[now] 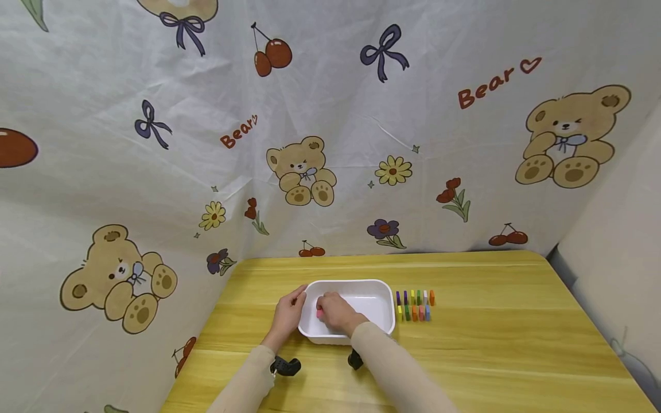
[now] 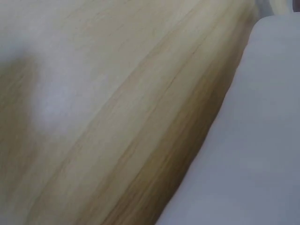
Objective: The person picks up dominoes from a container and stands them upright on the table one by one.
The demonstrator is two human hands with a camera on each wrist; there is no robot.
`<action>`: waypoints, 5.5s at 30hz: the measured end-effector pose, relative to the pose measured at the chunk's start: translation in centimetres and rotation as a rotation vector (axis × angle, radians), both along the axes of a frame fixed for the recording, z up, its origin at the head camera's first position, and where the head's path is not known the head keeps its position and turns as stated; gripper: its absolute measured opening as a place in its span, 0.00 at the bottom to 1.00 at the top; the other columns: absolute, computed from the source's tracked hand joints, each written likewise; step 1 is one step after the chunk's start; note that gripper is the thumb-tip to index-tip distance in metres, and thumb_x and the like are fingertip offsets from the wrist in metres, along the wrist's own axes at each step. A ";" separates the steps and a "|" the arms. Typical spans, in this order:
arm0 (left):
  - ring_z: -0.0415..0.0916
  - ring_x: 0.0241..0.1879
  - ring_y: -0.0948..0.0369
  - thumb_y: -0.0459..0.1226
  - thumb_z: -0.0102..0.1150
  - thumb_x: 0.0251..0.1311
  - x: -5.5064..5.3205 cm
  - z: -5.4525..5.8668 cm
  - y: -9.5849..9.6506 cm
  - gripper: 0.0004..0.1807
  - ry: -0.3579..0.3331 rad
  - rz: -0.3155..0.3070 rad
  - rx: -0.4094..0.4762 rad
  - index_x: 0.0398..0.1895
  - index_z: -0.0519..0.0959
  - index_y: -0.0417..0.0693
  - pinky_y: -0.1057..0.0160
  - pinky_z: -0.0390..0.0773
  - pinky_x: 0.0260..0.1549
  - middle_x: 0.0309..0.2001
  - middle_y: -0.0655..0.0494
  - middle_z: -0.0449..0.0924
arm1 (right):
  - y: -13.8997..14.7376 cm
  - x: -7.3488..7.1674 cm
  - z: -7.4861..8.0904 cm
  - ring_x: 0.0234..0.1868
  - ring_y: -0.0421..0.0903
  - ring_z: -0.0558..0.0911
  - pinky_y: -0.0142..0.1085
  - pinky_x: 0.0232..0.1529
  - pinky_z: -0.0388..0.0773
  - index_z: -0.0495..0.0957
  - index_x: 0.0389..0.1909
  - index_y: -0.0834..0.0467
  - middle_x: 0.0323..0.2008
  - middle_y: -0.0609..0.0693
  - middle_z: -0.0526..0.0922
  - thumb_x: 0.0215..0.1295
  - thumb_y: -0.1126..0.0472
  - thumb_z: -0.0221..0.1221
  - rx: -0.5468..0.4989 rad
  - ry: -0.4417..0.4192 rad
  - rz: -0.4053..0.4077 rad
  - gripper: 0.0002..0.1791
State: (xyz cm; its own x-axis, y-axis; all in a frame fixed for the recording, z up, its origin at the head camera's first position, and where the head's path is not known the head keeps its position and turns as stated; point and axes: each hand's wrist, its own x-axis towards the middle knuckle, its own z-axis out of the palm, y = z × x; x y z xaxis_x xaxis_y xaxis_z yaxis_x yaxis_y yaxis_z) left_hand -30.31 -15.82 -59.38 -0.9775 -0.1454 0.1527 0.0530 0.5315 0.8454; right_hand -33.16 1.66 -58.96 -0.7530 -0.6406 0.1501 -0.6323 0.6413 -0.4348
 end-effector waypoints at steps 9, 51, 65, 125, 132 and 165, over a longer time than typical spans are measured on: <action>0.81 0.51 0.56 0.41 0.54 0.77 -0.1 0.1 0.0 0.19 -0.004 -0.006 0.021 0.65 0.81 0.48 0.62 0.84 0.44 0.62 0.47 0.83 | 0.9 0.5 0.0 0.37 0.43 0.75 0.39 0.44 0.77 0.82 0.45 0.63 0.34 0.49 0.80 0.64 0.67 0.64 -0.061 0.004 0.064 0.10; 0.80 0.57 0.52 0.43 0.51 0.79 0.1 0.2 0.1 0.21 -0.044 -0.019 0.046 0.69 0.78 0.51 0.54 0.83 0.51 0.66 0.49 0.80 | 8.5 3.2 3.3 0.41 0.41 0.80 0.41 0.46 0.82 0.79 0.43 0.56 0.36 0.43 0.81 0.67 0.66 0.67 -0.259 -0.147 0.092 0.07; 0.80 0.56 0.55 0.43 0.53 0.78 0.2 0.4 0.1 0.20 -0.049 -0.001 0.061 0.68 0.79 0.53 0.56 0.83 0.51 0.66 0.50 0.80 | 12.1 3.9 5.1 0.43 0.45 0.83 0.39 0.45 0.83 0.79 0.46 0.63 0.39 0.49 0.82 0.68 0.70 0.65 -0.355 -0.149 0.079 0.08; 0.80 0.59 0.54 0.44 0.53 0.78 -0.1 0.3 0.0 0.20 -0.045 0.022 0.028 0.67 0.80 0.53 0.51 0.81 0.57 0.65 0.52 0.81 | 24.4 6.8 5.4 0.50 0.58 0.85 0.33 0.41 0.82 0.78 0.53 0.64 0.48 0.58 0.84 0.69 0.66 0.65 -0.398 -0.200 -0.377 0.15; 0.80 0.58 0.54 0.44 0.53 0.78 0.0 0.1 -0.1 0.19 -0.045 0.020 0.034 0.67 0.80 0.53 0.51 0.81 0.57 0.64 0.51 0.82 | 25.7 6.3 4.6 0.52 0.60 0.84 0.37 0.43 0.84 0.77 0.56 0.64 0.51 0.60 0.83 0.69 0.65 0.65 -0.378 -0.189 -0.410 0.17; 0.78 0.61 0.53 0.44 0.53 0.78 -0.1 0.3 0.1 0.19 -0.059 0.021 0.035 0.67 0.80 0.53 0.50 0.80 0.59 0.66 0.51 0.80 | 27.2 4.2 -0.6 0.54 0.62 0.85 0.49 0.52 0.84 0.77 0.56 0.67 0.53 0.64 0.82 0.70 0.68 0.63 -0.334 -0.265 -0.472 0.16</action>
State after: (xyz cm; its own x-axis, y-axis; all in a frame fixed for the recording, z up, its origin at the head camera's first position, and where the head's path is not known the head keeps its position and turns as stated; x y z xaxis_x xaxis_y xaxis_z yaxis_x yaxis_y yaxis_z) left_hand -30.46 -15.77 -59.07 -0.9813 -0.1702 0.0898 -0.0079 0.5021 0.8648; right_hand -28.97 28.87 -59.55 -0.9818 -0.1817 0.0546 -0.1585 0.6270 -0.7627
